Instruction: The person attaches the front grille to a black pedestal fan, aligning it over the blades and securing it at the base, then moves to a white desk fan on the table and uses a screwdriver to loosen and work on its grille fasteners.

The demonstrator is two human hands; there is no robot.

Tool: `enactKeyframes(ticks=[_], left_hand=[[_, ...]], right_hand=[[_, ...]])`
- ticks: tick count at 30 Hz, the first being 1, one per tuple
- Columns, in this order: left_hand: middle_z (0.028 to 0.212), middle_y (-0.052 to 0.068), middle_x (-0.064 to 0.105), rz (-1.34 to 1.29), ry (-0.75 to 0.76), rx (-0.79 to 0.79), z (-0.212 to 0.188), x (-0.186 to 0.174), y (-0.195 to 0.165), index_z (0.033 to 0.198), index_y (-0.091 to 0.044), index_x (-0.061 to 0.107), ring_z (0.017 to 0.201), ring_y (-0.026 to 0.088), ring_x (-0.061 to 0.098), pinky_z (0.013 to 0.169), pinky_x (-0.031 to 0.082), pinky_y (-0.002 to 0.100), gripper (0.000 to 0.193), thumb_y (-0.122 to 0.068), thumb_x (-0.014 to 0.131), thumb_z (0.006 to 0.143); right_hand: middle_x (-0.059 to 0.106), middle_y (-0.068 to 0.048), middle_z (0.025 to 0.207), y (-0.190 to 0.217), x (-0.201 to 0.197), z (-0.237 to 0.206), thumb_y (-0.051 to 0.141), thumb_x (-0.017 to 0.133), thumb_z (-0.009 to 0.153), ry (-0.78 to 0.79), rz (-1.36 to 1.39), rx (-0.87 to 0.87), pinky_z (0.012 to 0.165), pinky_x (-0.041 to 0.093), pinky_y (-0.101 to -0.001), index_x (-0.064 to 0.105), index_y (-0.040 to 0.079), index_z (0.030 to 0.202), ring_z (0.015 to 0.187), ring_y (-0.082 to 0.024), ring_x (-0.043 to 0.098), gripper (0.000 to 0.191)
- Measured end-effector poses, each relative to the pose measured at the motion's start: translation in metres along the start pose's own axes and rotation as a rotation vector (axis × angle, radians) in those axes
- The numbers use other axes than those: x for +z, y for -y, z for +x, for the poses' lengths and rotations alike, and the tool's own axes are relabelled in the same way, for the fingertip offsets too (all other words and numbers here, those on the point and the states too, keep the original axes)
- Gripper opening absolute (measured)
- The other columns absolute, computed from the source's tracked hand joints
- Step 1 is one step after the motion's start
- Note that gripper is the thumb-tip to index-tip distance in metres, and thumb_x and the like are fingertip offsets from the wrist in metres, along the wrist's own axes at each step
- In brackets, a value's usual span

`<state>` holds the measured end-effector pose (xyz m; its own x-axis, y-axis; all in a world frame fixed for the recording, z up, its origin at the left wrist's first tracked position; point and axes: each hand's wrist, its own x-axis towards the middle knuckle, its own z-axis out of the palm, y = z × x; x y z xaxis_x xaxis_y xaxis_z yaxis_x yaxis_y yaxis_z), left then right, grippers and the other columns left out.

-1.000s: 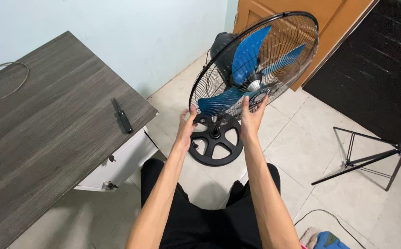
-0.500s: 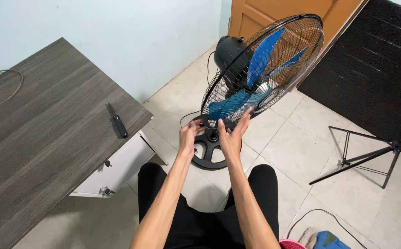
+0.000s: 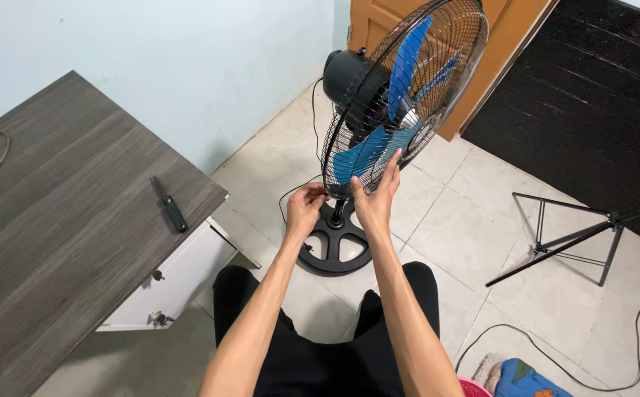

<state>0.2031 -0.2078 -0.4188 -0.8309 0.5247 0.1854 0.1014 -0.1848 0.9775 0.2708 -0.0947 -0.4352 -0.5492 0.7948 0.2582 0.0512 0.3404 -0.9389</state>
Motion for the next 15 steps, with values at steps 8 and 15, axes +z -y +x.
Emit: enactKeyframes(ticks=[8,15], left_hand=[[0.105,0.004,0.076,-0.104,0.126,-0.002,0.024,0.004,0.014,0.122,0.003,0.070,0.092,0.011,0.070,0.089,0.056,0.027,0.027,0.006,0.060,0.096],[0.107,0.005,0.076,-0.208,0.190,0.047,0.054,0.019,0.025,0.118,0.001,0.071,0.096,0.010,0.068,0.092,0.054,0.027,0.023,0.003,0.065,0.096]], right_hand=[[0.018,-0.030,0.161,-0.016,0.001,0.027,0.026,0.081,0.091,-0.048,-0.104,-0.091,0.118,0.037,-0.0518,-0.002,0.026,0.165,0.150,-0.044,0.029,0.112],[0.024,-0.028,0.159,-0.032,-0.005,0.059,0.026,0.081,0.091,-0.084,-0.112,-0.131,0.121,0.033,-0.0497,0.001,0.026,0.166,0.148,-0.042,0.031,0.111]])
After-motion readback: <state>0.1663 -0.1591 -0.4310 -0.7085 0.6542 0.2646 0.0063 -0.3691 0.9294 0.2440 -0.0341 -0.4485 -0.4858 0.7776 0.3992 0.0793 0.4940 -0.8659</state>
